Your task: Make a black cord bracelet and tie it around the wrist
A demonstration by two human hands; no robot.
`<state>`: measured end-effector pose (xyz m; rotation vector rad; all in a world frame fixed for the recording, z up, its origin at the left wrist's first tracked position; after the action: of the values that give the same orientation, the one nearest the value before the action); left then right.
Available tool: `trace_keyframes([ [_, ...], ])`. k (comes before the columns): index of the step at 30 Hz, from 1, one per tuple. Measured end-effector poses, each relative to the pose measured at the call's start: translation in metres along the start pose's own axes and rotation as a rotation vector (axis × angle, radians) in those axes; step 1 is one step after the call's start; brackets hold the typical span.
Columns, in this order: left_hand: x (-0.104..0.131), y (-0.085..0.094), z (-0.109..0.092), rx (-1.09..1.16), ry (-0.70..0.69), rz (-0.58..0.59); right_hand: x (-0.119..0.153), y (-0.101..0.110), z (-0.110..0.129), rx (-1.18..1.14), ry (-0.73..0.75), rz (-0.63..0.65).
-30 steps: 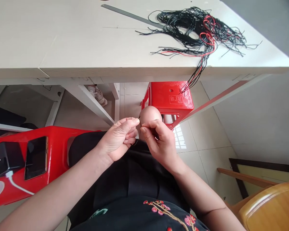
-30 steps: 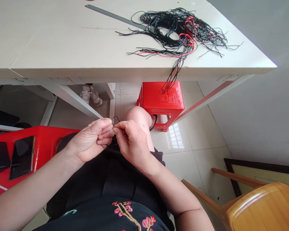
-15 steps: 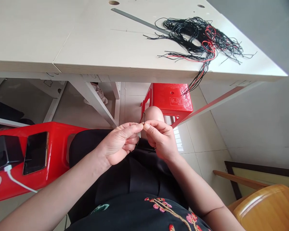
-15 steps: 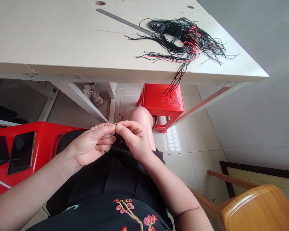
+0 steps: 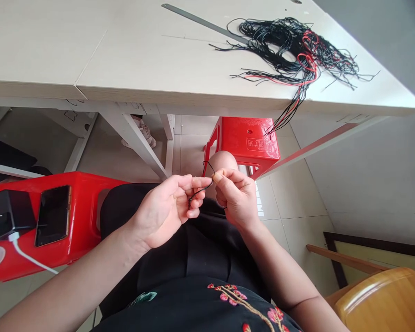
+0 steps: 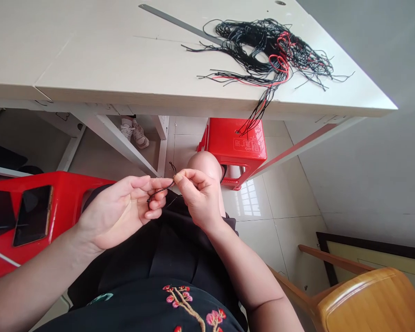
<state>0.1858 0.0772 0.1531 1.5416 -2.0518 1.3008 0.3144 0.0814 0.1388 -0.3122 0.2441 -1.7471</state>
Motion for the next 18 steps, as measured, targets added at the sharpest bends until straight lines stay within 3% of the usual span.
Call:
trace_keyframes([
  [5,-0.007,-0.004,-0.007,-0.062,-0.103,0.03,0.002,-0.006,0.003,-0.015,0.002,0.055],
  [8,-0.012,-0.009,-0.014,-0.161,-0.245,0.064,0.003,-0.01,0.004,-0.022,0.01,0.083],
  [13,-0.012,-0.011,-0.025,-0.372,-0.521,0.021,0.006,-0.015,0.005,-0.025,0.027,0.099],
  [18,-0.006,-0.01,-0.032,-0.506,-0.766,-0.039,0.006,-0.013,0.004,-0.017,0.049,0.022],
])
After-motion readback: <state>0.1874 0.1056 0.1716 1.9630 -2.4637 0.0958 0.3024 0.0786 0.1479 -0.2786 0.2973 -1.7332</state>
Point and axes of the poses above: each hand's wrist, its own x-axis away from the middle knuckle, its own y-axis out of the back of the hand, z = x × y, the point moved 8 cm from there along -x, towards the middle knuckle
